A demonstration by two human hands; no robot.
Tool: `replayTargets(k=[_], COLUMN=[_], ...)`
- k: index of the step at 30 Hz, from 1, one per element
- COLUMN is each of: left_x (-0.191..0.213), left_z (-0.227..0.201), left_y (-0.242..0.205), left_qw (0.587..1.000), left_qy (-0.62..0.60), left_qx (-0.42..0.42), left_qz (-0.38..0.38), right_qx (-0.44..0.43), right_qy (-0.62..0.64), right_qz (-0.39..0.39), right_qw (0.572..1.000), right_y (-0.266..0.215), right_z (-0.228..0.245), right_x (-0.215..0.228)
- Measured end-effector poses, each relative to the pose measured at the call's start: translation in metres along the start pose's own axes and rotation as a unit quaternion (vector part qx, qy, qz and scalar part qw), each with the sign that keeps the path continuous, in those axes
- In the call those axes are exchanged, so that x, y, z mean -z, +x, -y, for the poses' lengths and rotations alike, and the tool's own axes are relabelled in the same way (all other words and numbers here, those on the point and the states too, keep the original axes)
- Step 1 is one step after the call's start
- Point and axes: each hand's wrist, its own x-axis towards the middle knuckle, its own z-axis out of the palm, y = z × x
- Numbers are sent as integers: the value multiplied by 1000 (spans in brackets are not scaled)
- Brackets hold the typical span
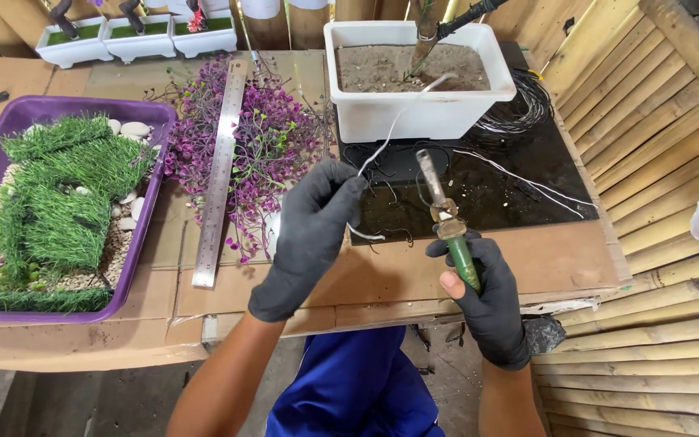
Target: The person uses pliers to bend and shape a piece of wire on a workbench. They repeatedly grip the wire with the pliers and bend it into a curved shape, occasionally adjusting their grip and the wire's position. The workspace includes a potted plant, a tray of greenery, and a ruler.
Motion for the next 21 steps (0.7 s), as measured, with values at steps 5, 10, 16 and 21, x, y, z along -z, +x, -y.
replayTargets(k=[5, 10, 16, 21], left_x=[12, 19, 29, 37], left_z=[-2, 0, 10, 19], left_y=[-19, -27, -31, -31], left_qw=[966, 915, 898, 856], left_qy=[216, 299, 321, 393], left_qx=[-134, -263, -291, -326], left_qz=[-37, -64, -70, -88], right_qx=[13, -35, -42, -58], right_qy=[45, 133, 113, 85], right_qz=[-16, 31, 21, 4], right_qw=[999, 990, 993, 995], right_y=[1, 7, 15, 17], right_z=[16, 32, 36, 37], right_x=[-7, -5, -11, -15])
